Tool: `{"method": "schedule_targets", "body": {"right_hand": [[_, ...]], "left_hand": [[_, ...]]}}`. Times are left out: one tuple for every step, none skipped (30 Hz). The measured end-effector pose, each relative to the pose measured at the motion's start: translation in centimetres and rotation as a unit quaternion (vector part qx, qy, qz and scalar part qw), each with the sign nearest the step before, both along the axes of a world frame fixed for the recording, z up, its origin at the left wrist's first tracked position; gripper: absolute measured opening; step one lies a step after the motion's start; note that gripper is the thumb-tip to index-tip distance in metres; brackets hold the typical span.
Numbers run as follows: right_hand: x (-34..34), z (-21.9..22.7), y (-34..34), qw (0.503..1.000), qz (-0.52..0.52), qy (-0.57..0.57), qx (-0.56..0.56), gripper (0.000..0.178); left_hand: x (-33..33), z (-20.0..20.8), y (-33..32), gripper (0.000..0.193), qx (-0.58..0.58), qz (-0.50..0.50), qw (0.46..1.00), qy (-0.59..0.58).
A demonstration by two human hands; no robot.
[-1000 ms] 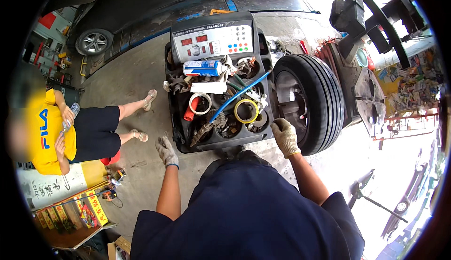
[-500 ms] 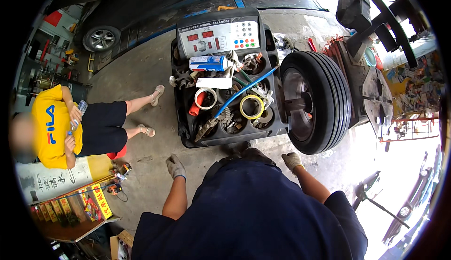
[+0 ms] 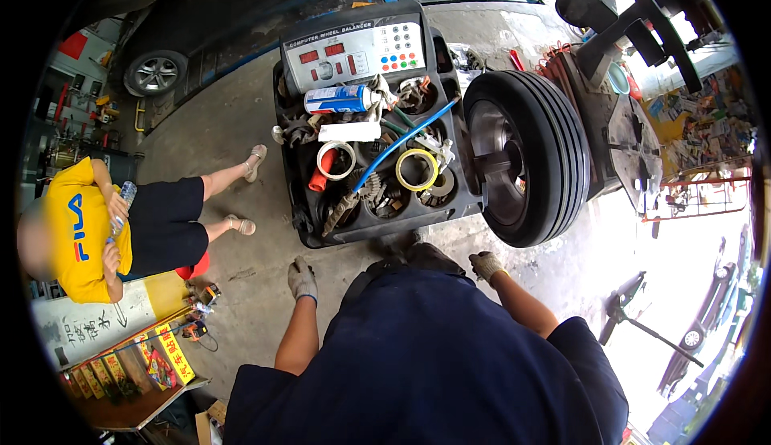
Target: The person mounts a car tire onto a wheel balancer, operates the machine's control panel, and applies balancing weights to the rim. They repeat the process by removing and remounting the tire to verify balance.
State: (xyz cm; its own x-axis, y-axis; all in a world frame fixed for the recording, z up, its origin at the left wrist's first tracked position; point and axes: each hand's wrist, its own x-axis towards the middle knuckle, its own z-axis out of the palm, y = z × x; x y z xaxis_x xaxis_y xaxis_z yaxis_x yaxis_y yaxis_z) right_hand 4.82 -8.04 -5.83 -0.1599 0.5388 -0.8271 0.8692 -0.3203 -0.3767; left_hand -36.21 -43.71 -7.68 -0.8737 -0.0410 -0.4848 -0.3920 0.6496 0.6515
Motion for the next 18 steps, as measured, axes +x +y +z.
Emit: {"method": "schedule_targets", "body": {"right_hand": [[-0.2,0.2,-0.3,1.0,-0.02,0.011,-0.017,0.038],[-0.4,0.5,-0.6,0.999,-0.028,0.014,-0.026,0.038],[-0.5,0.8,-0.9,0.999,-0.037,0.017,-0.034,0.037],[-0.5,1.3,-1.4,0.998,-0.047,0.017,-0.044,0.037],[-0.6,1.7,-1.8,0.998,-0.049,0.015,-0.043,0.039],[-0.6,2.1,-2.3,0.998,-0.052,0.013,-0.042,0.04],[-0.2,2.3,-2.9,0.998,-0.054,0.007,-0.043,0.041],[0.7,1.8,-3.7,0.998,-0.051,0.016,-0.032,0.042],[1.3,1.2,-4.4,0.998,-0.048,0.025,-0.022,0.043],[2.1,0.0,-5.4,0.998,-0.042,0.034,-0.017,0.043],[3.1,-1.0,-6.2,0.999,-0.017,0.027,-0.004,0.045],[4.4,-1.8,-7.0,0.999,-0.03,0.027,-0.017,0.042],[4.5,-1.6,-7.1,0.998,-0.044,0.033,-0.026,0.039],[4.7,-1.2,-7.5,0.997,-0.058,0.04,-0.036,0.037],[5.2,-0.6,-8.5,0.992,-0.101,0.029,-0.067,0.036],[5.6,-0.8,-8.7,0.992,-0.1,0.015,-0.073,0.034],[6.3,-0.8,-8.9,0.992,-0.098,0.001,-0.08,0.033],[7.1,-0.8,-9.0,0.992,-0.096,-0.014,-0.087,0.031]], "left_hand": [[0.1,-0.2,-0.1,0.055,-0.002,-0.004,1.0,-0.003],[0.1,-0.3,-0.2,0.056,-0.004,-0.009,1.0,-0.005],[0.1,-0.5,-0.3,0.056,-0.006,-0.013,1.0,-0.01],[0.4,-0.6,-0.4,0.056,-0.009,-0.018,1.0,-0.018],[0.6,-0.7,-0.4,0.057,-0.012,-0.023,0.999,-0.026],[0.7,-0.9,-0.4,0.057,-0.021,-0.038,0.999,-0.03],[1.2,-1.1,-0.6,0.057,-0.031,-0.053,0.997,-0.036],[1.7,-1.3,-0.7,0.057,-0.041,-0.067,0.996,-0.043],[1.9,-1.7,-0.7,0.056,-0.041,-0.088,0.995,-0.039],[2.2,-2.7,-1.7,0.056,-0.046,-0.104,0.993,-0.035],[2.4,-3.0,-2.0,0.055,-0.046,-0.123,0.991,-0.029],[2.9,-3.3,-2.2,0.054,-0.032,-0.12,0.991,-0.043],[2.9,-3.3,-1.8,0.053,-0.015,-0.118,0.992,-0.052],[3.2,-3.0,-1.7,0.053,0.002,-0.115,0.992,-0.06],[3.8,-2.6,-1.9,0.051,0.002,-0.112,0.992,-0.062],[3.9,-2.4,-1.8,0.051,0.0,-0.119,0.991,-0.054],[4.1,-2.1,-1.7,0.051,-0.001,-0.126,0.991,-0.046],[4.5,-1.8,-1.6,0.05,-0.003,-0.133,0.99,-0.039]]}}
